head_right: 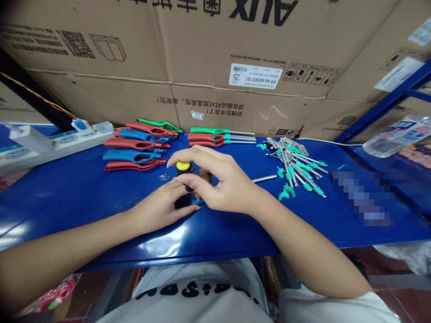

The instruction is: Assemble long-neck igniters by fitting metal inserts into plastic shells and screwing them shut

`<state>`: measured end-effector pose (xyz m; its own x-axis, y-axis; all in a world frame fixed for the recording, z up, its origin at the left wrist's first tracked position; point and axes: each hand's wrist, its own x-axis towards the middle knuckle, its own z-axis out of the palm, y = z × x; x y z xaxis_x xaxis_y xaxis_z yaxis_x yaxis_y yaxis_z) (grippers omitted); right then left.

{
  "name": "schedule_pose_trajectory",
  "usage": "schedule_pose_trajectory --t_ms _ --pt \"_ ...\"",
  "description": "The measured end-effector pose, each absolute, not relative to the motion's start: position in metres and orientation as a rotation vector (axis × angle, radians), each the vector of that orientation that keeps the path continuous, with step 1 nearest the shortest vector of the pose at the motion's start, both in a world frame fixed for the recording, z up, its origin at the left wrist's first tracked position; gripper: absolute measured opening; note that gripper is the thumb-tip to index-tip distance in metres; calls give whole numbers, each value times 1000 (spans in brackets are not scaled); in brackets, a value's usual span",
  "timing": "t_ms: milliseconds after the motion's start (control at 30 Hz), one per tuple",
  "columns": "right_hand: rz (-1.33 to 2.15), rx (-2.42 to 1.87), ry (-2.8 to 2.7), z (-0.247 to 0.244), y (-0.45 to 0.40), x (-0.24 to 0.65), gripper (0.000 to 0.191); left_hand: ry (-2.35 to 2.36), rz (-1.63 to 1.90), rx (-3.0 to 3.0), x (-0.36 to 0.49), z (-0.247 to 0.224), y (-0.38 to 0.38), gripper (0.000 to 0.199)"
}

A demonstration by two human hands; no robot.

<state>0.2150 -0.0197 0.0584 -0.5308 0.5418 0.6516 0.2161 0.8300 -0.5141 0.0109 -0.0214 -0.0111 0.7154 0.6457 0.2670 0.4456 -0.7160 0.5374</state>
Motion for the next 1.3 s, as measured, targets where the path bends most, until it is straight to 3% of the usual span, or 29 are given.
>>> schedule_pose_trajectory --t_ms 133,200,367,500,600,767,833,933,1033,1200,1300 --pt "29 -592 -2195 58 -20 217 21 831 653 2512 11 -14 -20 18" --pt "-33 -636 -2187 56 -21 218 27 833 636 2491 12 -13 -20 16" --pt "391 -645 -2141 52 -18 216 39 859 586 2454 12 -8 -20 13" --pt "165 -617 -2081 52 -15 215 20 845 595 2462 12 -8 -21 14" --pt "104 -622 -2112 54 -14 217 26 841 605 2466 12 -8 -21 14" --pt "662 -594 -2128 57 -15 219 40 853 593 2463 12 -8 -21 12" --pt "631 -600 -2104 57 -15 219 31 846 601 2460 12 -8 -21 12" --pt "275 -631 -2065 57 -13 219 17 848 595 2455 12 -8 -21 12" --pt "37 -662 -2128 58 -11 223 25 845 596 2444 13 -7 -21 11" --pt "537 -643 -2169 60 -12 226 38 850 597 2450 13 -6 -22 13" --pt "497 -611 -2130 61 -13 222 26 838 610 2460 12 -9 -21 12"
